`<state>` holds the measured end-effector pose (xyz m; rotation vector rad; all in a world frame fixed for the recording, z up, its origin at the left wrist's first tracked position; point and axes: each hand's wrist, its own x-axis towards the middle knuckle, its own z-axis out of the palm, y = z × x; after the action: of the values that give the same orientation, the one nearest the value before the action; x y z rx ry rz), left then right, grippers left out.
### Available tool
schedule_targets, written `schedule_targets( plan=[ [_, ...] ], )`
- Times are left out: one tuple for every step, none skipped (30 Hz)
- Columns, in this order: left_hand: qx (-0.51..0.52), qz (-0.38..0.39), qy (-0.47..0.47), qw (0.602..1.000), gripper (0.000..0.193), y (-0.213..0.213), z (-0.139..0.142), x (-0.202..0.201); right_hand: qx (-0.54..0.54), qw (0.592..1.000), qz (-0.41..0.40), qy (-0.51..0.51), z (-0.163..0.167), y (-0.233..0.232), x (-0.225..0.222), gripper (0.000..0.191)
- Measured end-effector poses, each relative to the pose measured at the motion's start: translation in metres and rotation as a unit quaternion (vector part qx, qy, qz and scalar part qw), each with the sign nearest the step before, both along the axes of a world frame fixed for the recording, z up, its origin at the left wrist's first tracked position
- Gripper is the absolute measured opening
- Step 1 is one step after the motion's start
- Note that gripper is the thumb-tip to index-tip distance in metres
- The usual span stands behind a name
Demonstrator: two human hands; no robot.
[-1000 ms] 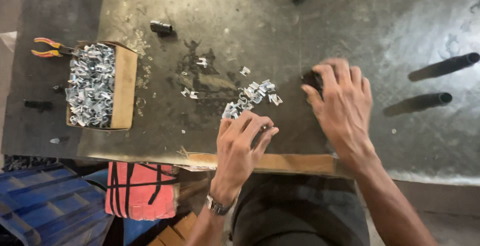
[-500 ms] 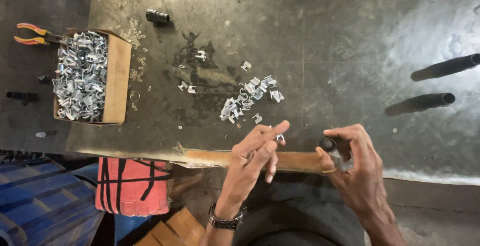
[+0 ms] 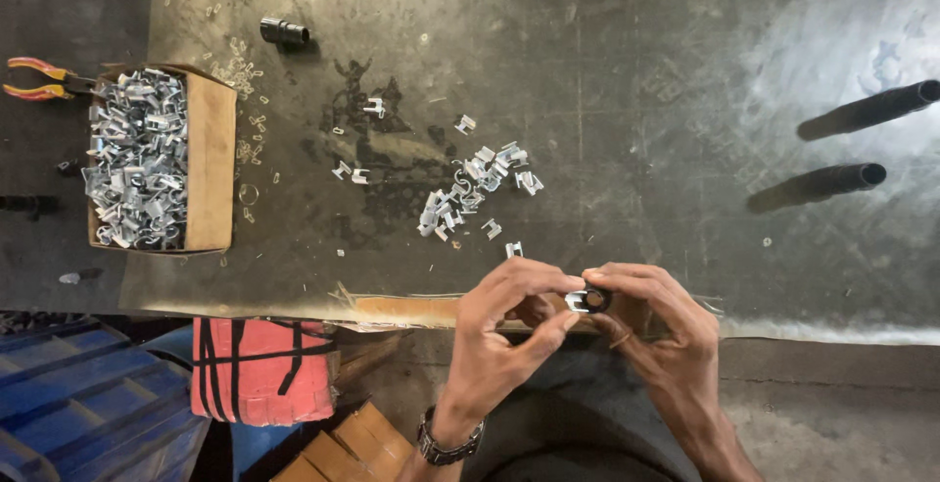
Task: The person sits at a workbench assembling black plastic pipe connectors, repeatedly picking a small metal clip and pressing it into the end of a connector by hand. Assembled connectors are pushed into a growing pile, and the person occasionally gathers loose connectors and clips closer to reach them.
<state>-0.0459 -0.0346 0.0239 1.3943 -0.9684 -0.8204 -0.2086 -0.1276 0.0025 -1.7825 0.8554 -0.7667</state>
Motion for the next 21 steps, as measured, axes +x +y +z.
schedule_targets(
  plan=[
    [0.005, 0.0, -0.011, 1.0, 0.026, -0.002, 0.001, -0.001, -0.008, 1.0, -0.001, 0.007, 0.001, 0.0, 0.0, 0.04],
    [0.01, 0.0, -0.022, 1.0, 0.027, -0.003, 0.003, -0.002, -0.016, 1.0, -0.001, 0.014, 0.001, -0.001, -0.001, 0.041],
    [0.012, 0.0, -0.041, 0.999, 0.027, -0.004, 0.004, -0.003, -0.014, 1.0, -0.002, 0.017, 0.002, -0.001, -0.001, 0.041],
    [0.014, 0.001, -0.061, 0.998, 0.027, -0.004, 0.006, -0.004, -0.012, 1.0, -0.004, 0.02, 0.003, -0.001, -0.001, 0.041],
    [0.017, 0.001, -0.08, 0.997, 0.028, -0.004, 0.008, -0.004, -0.011, 1.0, -0.005, 0.023, 0.004, -0.001, -0.001, 0.042],
    [0.014, 0.001, -0.094, 0.995, 0.028, -0.004, 0.009, -0.005, -0.021, 0.999, -0.006, 0.027, 0.004, -0.002, 0.0, 0.041],
    [0.012, 0.001, -0.109, 0.994, 0.028, -0.005, 0.011, -0.006, -0.03, 0.999, -0.007, 0.03, 0.004, -0.002, 0.0, 0.041],
    [0.01, 0.002, -0.123, 0.992, 0.028, -0.005, 0.012, -0.007, -0.04, 0.999, -0.008, 0.034, 0.004, -0.002, 0.0, 0.041],
    [0.023, 0.006, -0.142, 0.99, 0.028, -0.004, 0.014, -0.008, -0.063, 0.997, -0.008, 0.043, 0.004, -0.002, 0.001, 0.041],
    [0.035, 0.011, -0.16, 0.986, 0.028, -0.003, 0.015, -0.01, -0.087, 0.995, -0.009, 0.051, 0.004, -0.002, 0.002, 0.041],
    [0.047, 0.015, -0.179, 0.983, 0.028, -0.002, 0.017, -0.012, -0.11, 0.992, -0.01, 0.06, 0.003, -0.001, 0.002, 0.041],
    [0.055, 0.026, -0.202, 0.978, 0.028, -0.003, 0.017, -0.015, -0.12, 0.99, -0.01, 0.068, 0.004, -0.001, 0.002, 0.041],
    [0.062, 0.036, -0.224, 0.972, 0.028, -0.003, 0.018, -0.017, -0.129, 0.989, -0.011, 0.077, 0.004, 0.0, 0.002, 0.04],
    [0.069, 0.047, -0.247, 0.965, 0.028, -0.004, 0.018, -0.02, -0.139, 0.986, -0.011, 0.085, 0.004, 0.001, 0.002, 0.04],
    [0.074, 0.046, -0.25, 0.964, 0.028, -0.004, 0.019, -0.022, -0.148, 0.985, -0.013, 0.085, 0.004, 0.001, 0.002, 0.039],
    [0.081, 0.045, -0.251, 0.963, 0.029, -0.004, 0.02, -0.025, -0.155, 0.984, -0.015, 0.086, 0.004, 0.001, 0.001, 0.039],
    [0.087, 0.044, -0.253, 0.962, 0.03, -0.004, 0.021, -0.026, -0.162, 0.983, -0.017, 0.086, 0.004, 0.001, 0.002, 0.038],
    [0.089, 0.031, -0.239, 0.966, 0.037, -0.005, 0.022, -0.026, -0.15, 0.984, -0.024, 0.095, 0.003, 0.001, 0.001, 0.037],
    [0.091, 0.018, -0.224, 0.97, 0.044, -0.006, 0.023, -0.027, -0.138, 0.985, -0.03, 0.104, 0.002, 0.001, 0.001, 0.037],
    [0.092, 0.005, -0.21, 0.973, 0.052, -0.007, 0.024, -0.026, -0.126, 0.985, -0.037, 0.112, 0.001, 0.0, -0.001, 0.036],
    [0.1, 0.007, -0.196, 0.975, 0.057, -0.008, 0.024, -0.025, -0.161, 0.979, -0.039, 0.121, -0.001, -0.002, -0.002, 0.035]
  ],
)
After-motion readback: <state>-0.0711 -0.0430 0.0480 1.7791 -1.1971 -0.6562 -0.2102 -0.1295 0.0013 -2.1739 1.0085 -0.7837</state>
